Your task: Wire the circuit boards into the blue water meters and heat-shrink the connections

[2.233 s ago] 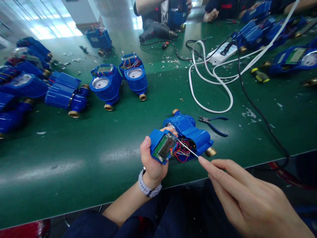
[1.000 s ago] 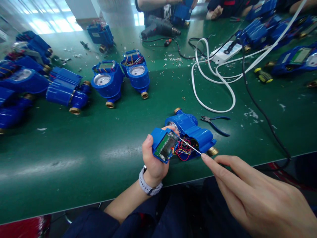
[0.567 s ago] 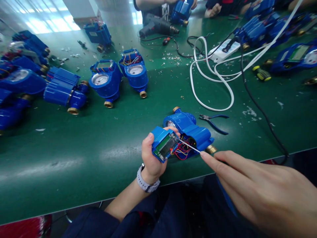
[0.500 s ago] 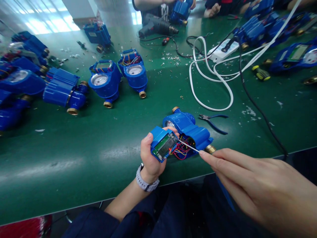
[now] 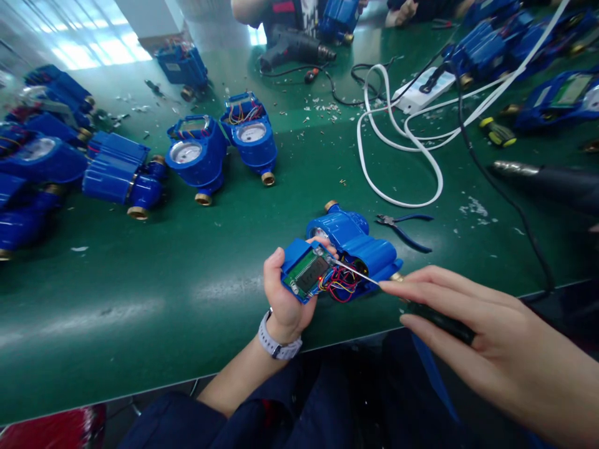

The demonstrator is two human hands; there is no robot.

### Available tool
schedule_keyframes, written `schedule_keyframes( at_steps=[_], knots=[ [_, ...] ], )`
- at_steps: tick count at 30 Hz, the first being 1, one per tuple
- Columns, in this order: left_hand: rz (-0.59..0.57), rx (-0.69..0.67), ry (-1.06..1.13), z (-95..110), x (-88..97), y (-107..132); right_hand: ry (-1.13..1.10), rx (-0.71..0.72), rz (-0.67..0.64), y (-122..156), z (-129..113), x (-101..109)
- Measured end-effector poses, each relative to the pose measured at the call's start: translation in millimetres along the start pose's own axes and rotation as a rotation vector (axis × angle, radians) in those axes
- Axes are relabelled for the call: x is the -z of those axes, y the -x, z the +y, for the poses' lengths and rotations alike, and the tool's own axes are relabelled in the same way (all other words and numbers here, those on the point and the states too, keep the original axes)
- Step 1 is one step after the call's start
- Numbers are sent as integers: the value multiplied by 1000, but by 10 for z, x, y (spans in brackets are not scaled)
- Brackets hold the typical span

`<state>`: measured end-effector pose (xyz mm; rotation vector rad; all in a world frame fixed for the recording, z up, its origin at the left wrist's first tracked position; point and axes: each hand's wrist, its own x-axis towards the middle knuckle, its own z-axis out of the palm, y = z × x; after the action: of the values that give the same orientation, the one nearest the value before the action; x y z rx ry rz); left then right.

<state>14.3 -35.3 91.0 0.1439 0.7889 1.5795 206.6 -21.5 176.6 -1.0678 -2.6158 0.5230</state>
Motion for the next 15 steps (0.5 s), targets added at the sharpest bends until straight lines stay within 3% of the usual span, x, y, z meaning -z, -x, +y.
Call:
schedule_keyframes(
  at_steps=[5,15],
  knots=[
    [20,-7,-5,19,5,-12,105,21,45,156,-13,-37],
    [-7,-89,-84,-8,22,-10,350,155,14,94,-146,-130]
  ],
)
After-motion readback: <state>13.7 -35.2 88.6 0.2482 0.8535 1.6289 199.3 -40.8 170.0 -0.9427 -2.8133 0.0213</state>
